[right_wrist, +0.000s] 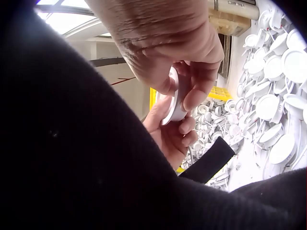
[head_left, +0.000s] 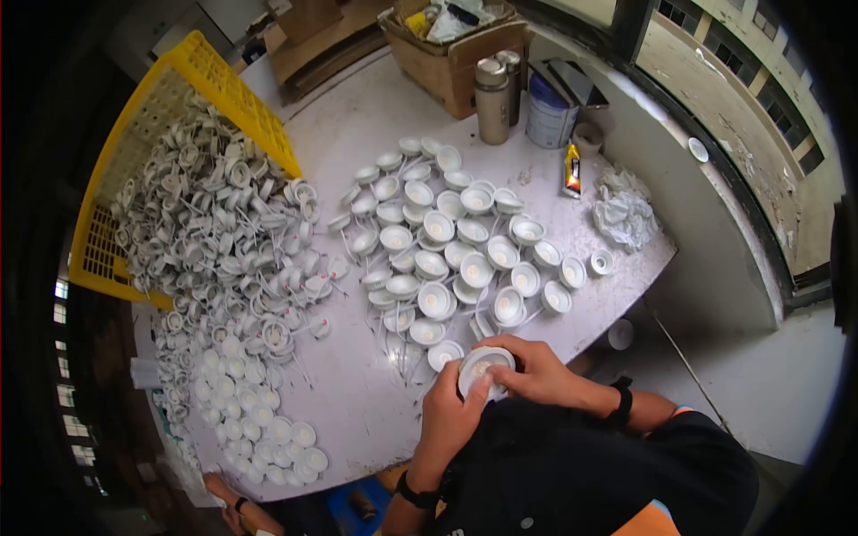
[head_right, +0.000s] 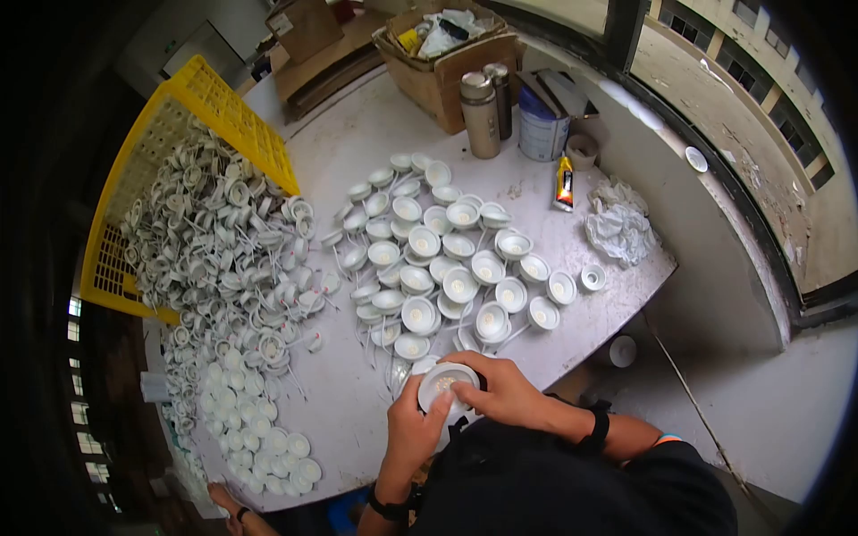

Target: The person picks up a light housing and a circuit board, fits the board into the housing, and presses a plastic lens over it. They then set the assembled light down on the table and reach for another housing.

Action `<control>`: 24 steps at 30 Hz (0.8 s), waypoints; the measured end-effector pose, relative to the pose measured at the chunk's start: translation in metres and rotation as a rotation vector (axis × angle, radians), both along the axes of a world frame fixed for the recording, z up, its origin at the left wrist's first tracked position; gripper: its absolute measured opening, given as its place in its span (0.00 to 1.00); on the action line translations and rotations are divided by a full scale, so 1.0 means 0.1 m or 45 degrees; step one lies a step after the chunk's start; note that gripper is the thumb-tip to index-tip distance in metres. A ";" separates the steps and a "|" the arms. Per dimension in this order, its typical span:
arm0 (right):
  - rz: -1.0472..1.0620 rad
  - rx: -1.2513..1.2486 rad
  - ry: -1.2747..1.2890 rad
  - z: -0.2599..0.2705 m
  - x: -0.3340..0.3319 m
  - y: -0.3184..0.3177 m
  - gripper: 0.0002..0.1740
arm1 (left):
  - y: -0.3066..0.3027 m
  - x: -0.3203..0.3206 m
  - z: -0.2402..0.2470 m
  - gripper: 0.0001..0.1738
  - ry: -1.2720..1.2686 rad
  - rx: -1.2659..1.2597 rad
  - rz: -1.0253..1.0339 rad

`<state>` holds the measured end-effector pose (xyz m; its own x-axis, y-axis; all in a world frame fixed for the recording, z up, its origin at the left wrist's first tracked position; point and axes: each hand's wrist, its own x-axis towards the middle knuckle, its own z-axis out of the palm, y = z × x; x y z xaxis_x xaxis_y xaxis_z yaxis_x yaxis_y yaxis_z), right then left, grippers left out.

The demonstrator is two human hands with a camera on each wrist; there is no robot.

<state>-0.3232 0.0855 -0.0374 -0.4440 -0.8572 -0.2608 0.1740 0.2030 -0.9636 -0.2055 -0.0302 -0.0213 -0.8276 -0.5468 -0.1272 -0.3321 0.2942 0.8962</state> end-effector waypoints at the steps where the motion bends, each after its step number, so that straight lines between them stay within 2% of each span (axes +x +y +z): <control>1: -0.053 0.028 -0.066 -0.02 -0.01 -0.01 0.21 | -0.02 0.01 -0.01 0.18 -0.013 0.106 -0.001; 3: -0.121 -0.008 -0.045 -0.06 -0.06 -0.03 0.20 | -0.09 0.04 -0.11 0.18 -0.035 0.221 -0.045; 7: -0.193 0.009 -0.125 -0.21 -0.14 -0.12 0.21 | -0.20 -0.12 -0.21 0.18 -0.054 0.227 -0.049; 10: -0.317 -0.041 0.001 -0.41 -0.26 -0.18 0.27 | -0.47 -0.40 -0.44 0.18 -0.232 0.315 -0.111; 11: -0.316 -0.039 -0.003 -0.48 -0.29 -0.16 0.27 | -0.59 -0.52 -0.53 0.19 -0.166 0.417 -0.063; 13: -0.518 -0.104 0.181 -0.60 -0.36 -0.11 0.28 | -0.89 -0.74 -0.82 0.19 -0.047 0.568 0.031; 14: -0.554 -0.100 0.034 -0.55 -0.41 -0.06 0.25 | -1.03 -0.87 -0.89 0.16 -0.103 0.544 0.081; 18: -0.436 0.048 -0.076 -0.76 -0.53 0.06 0.18 | -1.44 -1.30 -1.26 0.17 -0.220 0.341 0.154; 20: -0.391 0.064 -0.087 -0.79 -0.53 0.08 0.18 | -1.52 -1.44 -1.41 0.20 -0.330 -0.113 0.079; 24: -0.323 0.083 0.037 -0.91 -0.49 0.10 0.15 | -1.51 -1.62 -1.57 0.24 -0.467 -0.230 0.046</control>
<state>-0.3725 0.0951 -0.1287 -0.6507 -0.6993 -0.2958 0.1995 0.2184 -0.9552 -0.3674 -0.1811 -0.1784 -0.7251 -0.6152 -0.3095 -0.6330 0.4186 0.6512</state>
